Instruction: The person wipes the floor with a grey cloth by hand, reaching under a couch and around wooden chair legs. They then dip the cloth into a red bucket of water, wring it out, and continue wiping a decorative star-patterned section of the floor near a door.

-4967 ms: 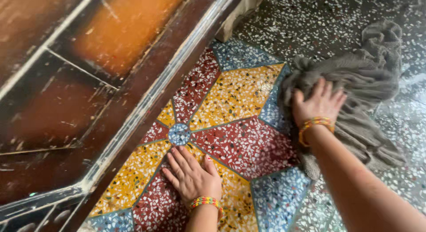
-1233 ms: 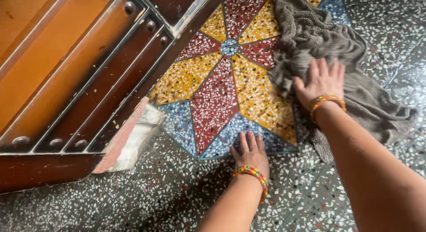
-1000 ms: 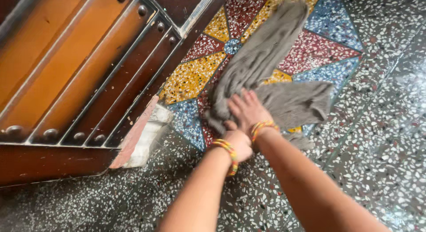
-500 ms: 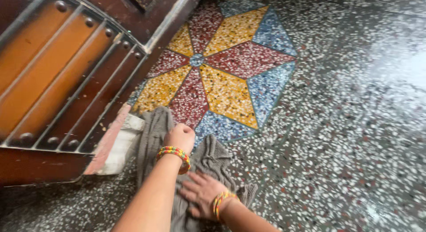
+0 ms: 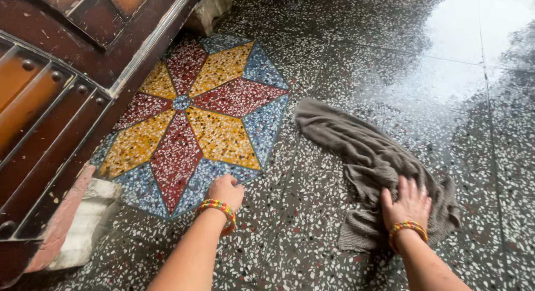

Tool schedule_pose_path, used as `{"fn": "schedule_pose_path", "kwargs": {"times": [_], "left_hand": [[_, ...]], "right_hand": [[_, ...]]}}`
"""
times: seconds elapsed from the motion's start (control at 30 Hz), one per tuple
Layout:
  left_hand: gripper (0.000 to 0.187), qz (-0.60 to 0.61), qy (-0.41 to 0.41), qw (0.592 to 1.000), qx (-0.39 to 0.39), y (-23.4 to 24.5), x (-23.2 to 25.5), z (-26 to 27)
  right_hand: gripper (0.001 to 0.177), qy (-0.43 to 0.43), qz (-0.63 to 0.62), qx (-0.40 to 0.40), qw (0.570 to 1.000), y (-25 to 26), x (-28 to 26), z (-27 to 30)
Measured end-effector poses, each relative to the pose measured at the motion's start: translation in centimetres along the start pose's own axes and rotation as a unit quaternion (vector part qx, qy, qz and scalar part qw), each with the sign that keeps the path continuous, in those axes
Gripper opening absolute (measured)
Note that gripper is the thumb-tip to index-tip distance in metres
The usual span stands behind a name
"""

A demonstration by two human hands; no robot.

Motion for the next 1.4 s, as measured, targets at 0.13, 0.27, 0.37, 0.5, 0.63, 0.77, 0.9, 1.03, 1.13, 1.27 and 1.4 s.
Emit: {"fn": "schedule_pose_path", "kwargs": {"times": [0.13, 0.27, 0.37, 0.5, 0.63, 0.77, 0.9, 1.03, 1.13, 1.27, 1.4], "left_hand": [[0.033, -0.002, 0.007, 1.0, 0.0, 0.6, -1.4, -1.2], [0.034, 0.052, 0.006, 0.998, 0.038, 0.7, -2.0, -2.4], [0.036, 0.083, -0.014, 0.993, 0.078, -0.2, -2.0, -3.2], [0.041, 0.115, -0.005, 0.99, 0.083, -0.9, -2.2, -3.9], [0.046, 0.128, -0.021, 0.988, 0.086, -0.8, -2.3, -4.1], [0.062, 0.09, -0.065, 0.983, 0.149, -0.1, -2.6, -4.4], [0.088, 0.022, 0.02, 0.997, 0.077, -0.6, -2.5, -5.5], [0.128, 0.026, 0.127, 0.991, -0.043, -0.9, 0.4, -7.1], [0.145, -0.047, 0.203, 0.962, -0.178, -0.1, 2.4, -6.8], [0.167, -0.035, 0.237, 0.953, -0.185, 0.6, 4.3, -6.8], [0.173, -0.031, 0.26, 0.953, -0.15, -0.2, 5.1, -6.1]], "right_hand": [[0.08, -0.015, 0.045, 0.025, 0.999, -0.9, 0.4, 2.1], [0.079, 0.206, 0.101, -0.042, 0.972, -0.4, -9.6, 9.9], [0.073, 0.368, 0.02, -0.111, 0.923, 0.4, -16.8, 18.9], [0.072, 0.555, -0.125, -0.168, 0.805, -1.5, -23.9, 29.3], [0.057, 0.68, -0.055, 0.007, 0.731, -2.3, -28.4, 30.1], [0.07, 0.59, -0.065, -0.121, 0.796, -0.5, -30.5, 20.6], [0.072, 0.338, 0.026, -0.105, 0.935, 0.8, -26.6, 9.1], [0.075, 0.068, 0.133, -0.056, 0.987, 0.4, -14.8, 2.6], [0.077, -0.047, 0.144, 0.017, 0.988, 1.0, -5.1, 0.8], [0.078, -0.205, 0.076, 0.06, 0.974, -0.3, -1.2, -0.8], [0.078, -0.262, 0.071, 0.133, 0.953, -1.3, -6.2, -3.7]]}}
Point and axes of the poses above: each hand's wrist, its own z-axis away from the middle knuckle, its own y-axis out of the back of the hand, x = y × z, the point moved 4 cm from there along -z, towards the middle knuckle, and after that the axes turned 5 degrees about -y, right-handed, at the moved point
